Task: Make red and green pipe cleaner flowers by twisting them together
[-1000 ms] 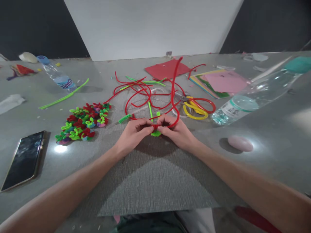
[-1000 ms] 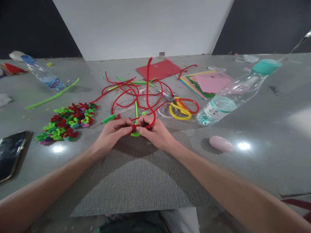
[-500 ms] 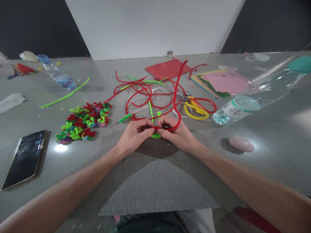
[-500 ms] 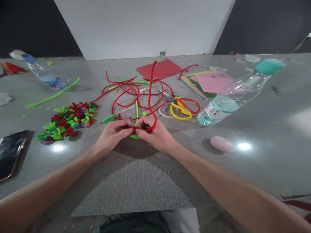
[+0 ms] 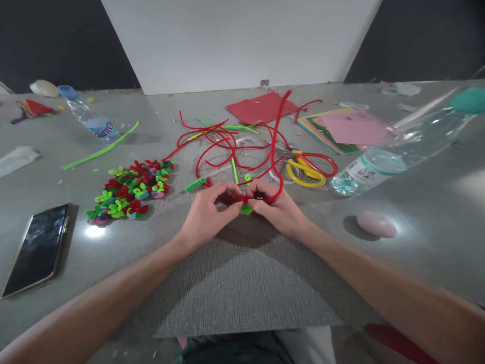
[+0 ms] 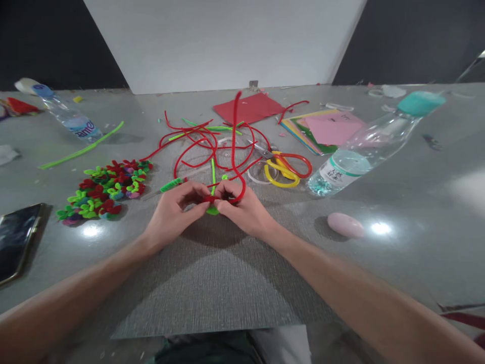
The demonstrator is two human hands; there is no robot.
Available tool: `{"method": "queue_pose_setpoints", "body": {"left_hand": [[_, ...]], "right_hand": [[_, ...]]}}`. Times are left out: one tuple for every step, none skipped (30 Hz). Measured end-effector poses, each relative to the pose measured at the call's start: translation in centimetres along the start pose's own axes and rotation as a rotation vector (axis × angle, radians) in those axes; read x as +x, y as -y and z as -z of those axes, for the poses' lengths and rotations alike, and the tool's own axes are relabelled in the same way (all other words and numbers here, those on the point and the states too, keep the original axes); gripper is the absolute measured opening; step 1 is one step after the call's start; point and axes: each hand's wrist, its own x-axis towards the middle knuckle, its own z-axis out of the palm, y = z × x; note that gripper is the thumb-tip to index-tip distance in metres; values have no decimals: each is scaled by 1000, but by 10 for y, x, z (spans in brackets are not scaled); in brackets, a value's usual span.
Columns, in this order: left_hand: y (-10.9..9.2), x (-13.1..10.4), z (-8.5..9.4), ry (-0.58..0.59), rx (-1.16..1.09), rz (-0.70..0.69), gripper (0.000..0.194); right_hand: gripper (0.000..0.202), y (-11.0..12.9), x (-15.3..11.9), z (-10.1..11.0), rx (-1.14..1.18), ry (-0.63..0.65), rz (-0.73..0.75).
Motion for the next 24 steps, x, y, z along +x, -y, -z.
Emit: {"method": "queue_pose_setpoints", "body": {"left_hand": [[0,-1,0,-20,26,-30,6],[0,-2,-1,-34,55,-55,7],[0,-3,-1,-43,84,-75,7],[0,-3,-1,-50,111,-89,7],[0,-3,-1,-54,135,-99,6],[0,-3,-1,-56,155,-106,6],[-1,-3,-1,-56,171,-110,5],[-1,-3,-1,-54,185,-114,4],[-1,-2,-1,-52,196,-119,4],[-2,-2,-1,-48,205,-123,4],[-3,-2,0,-45,210,-127,4],[-3,-2,0,-43,213,-128,4],[-4,-2,0,-41,212,-127,4],[-4,-2,-1,-38,208,-125,3],[-4,-2,-1,-36,200,-121,3],[-4,-2,-1,-33,191,-117,3],[-4,-2,-2,-33,181,-114,2],[-3,-2,-2,-32,175,-112,2],[-3,-3,-2,-31,172,-115,2],[-3,-3,-3,-27,172,-120,3],[-3,-3,-3,-22,171,-128,4],[-4,-3,-3,-15,171,-138,5],[-4,-4,-3,-7,168,-146,6],[-5,-4,-3,0,166,-152,7]], "right_hand": [[10,0,0,0,11,-2,-2],[11,0,0,0,19,-1,-4],[11,0,0,0,23,2,-4],[11,0,0,0,25,5,-4],[11,0,0,0,28,7,-3],[11,0,0,0,30,7,-3],[11,0,0,1,33,6,0],[11,0,0,1,34,4,7],[11,0,0,1,34,3,17],[11,0,0,1,31,2,28],[11,0,0,1,27,3,38],[11,0,0,1,23,2,47],[11,0,0,1,19,2,52],[11,0,0,1,16,0,52],[11,1,0,1,14,-3,49],[11,1,0,1,15,-5,40],[11,2,-1,1,18,-8,31],[11,2,-1,1,20,-13,24],[11,3,-2,0,21,-16,16],[11,3,-2,0,22,-16,8],[11,4,-3,0,26,-13,-1],[10,4,-3,0,30,-8,-12],[10,3,-3,0,33,-4,-24],[8,3,-3,0,34,-1,-35]]}}
